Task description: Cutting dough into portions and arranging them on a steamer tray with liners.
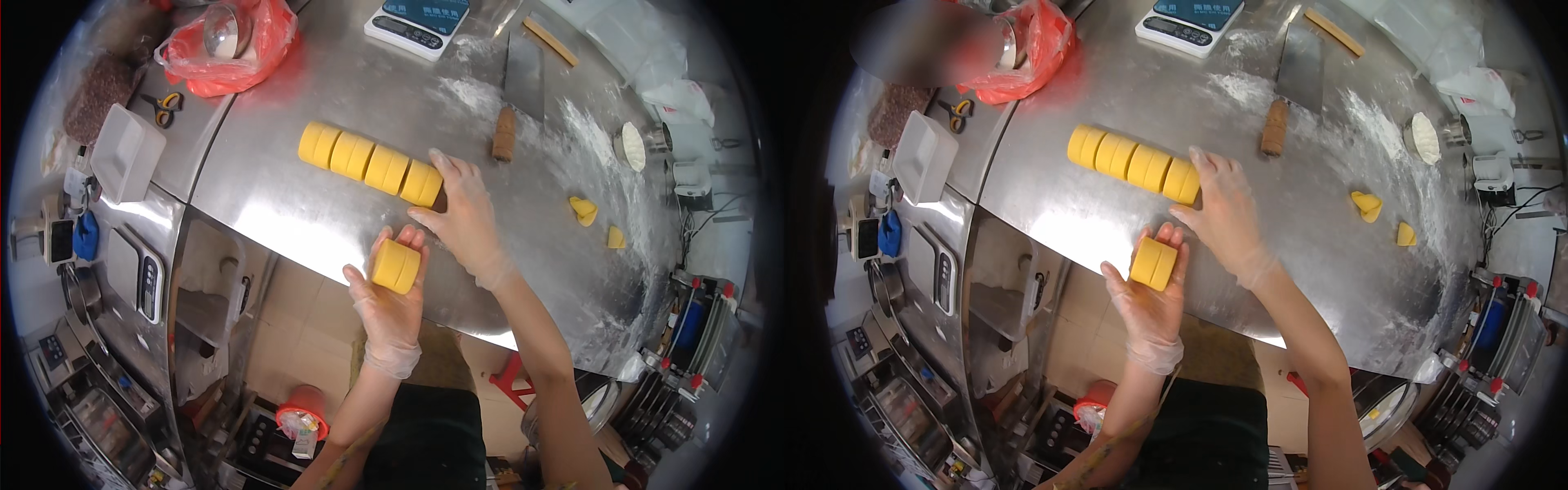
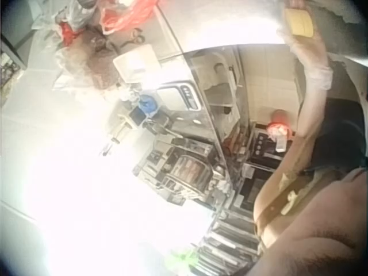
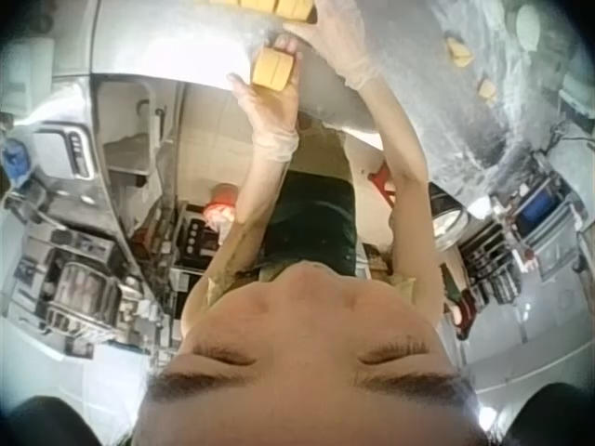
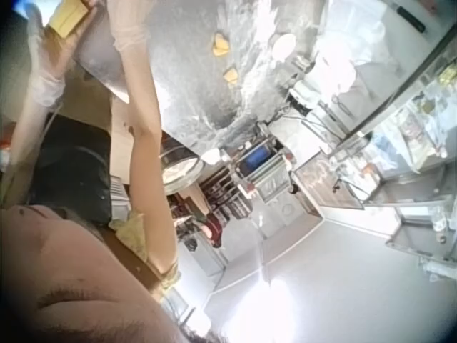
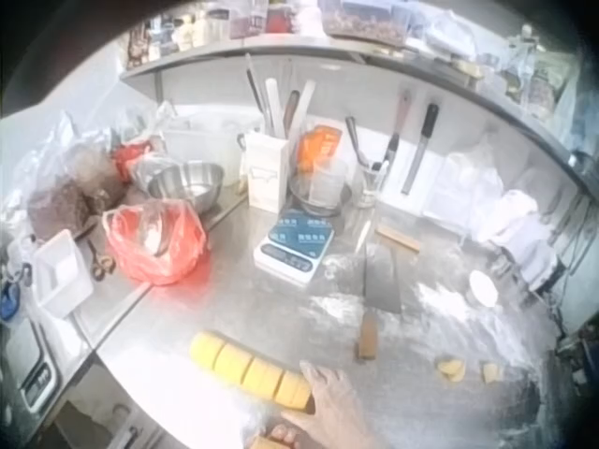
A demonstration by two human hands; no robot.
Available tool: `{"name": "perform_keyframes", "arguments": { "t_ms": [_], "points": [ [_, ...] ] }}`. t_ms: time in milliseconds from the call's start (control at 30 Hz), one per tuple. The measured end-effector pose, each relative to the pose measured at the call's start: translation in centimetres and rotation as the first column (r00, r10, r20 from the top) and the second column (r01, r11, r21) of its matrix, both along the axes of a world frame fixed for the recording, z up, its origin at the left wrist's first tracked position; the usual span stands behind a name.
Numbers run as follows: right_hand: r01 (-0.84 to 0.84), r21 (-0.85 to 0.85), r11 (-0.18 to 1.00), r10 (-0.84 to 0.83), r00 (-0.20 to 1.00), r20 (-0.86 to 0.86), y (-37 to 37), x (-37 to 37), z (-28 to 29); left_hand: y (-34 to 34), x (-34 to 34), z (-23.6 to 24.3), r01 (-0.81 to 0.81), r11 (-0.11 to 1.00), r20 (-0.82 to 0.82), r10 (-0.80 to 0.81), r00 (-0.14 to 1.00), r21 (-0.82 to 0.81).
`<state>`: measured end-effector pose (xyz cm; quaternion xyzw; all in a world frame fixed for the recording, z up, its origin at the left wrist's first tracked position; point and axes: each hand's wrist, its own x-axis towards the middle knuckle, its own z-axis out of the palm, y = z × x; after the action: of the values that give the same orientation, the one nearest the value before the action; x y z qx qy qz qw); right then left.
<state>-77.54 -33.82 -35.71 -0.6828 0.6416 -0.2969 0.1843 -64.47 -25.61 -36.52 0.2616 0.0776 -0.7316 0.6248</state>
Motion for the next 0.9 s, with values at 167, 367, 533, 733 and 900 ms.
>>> {"name": "perform_keyframes", "arguments": {
  "t_ms": [167,367,533,733,900],
  "points": [
    [-0.126,-0.036,0.991,0.117,0.974,-0.193,-1.3,1.1,-1.7,-0.1,2.0,0.4,-0.035,0.999,0.007,0.036,0.999,-0.027],
    [-0.040,-0.131,0.991,0.016,0.984,-0.177,-0.1,2.1,-2.8,-0.2,3.1,0.4,-0.069,0.998,0.031,0.069,0.997,-0.011],
    [-0.108,-0.209,0.972,0.068,0.980,-0.187,0.0,1.6,-2.5,-0.3,3.1,0.3,-0.042,0.999,0.098,0.043,0.994,-0.012],
    [-0.160,-0.211,0.964,0.117,0.973,-0.200,0.1,1.3,-2.6,0.1,2.3,0.0,-0.013,1.000,0.087,0.015,0.996,-0.026],
    [-0.159,-0.260,0.952,0.102,0.970,-0.221,0.7,1.5,-3.4,0.6,2.1,0.2,-0.003,1.000,0.099,0.004,0.995,-0.004]
  ]
}}
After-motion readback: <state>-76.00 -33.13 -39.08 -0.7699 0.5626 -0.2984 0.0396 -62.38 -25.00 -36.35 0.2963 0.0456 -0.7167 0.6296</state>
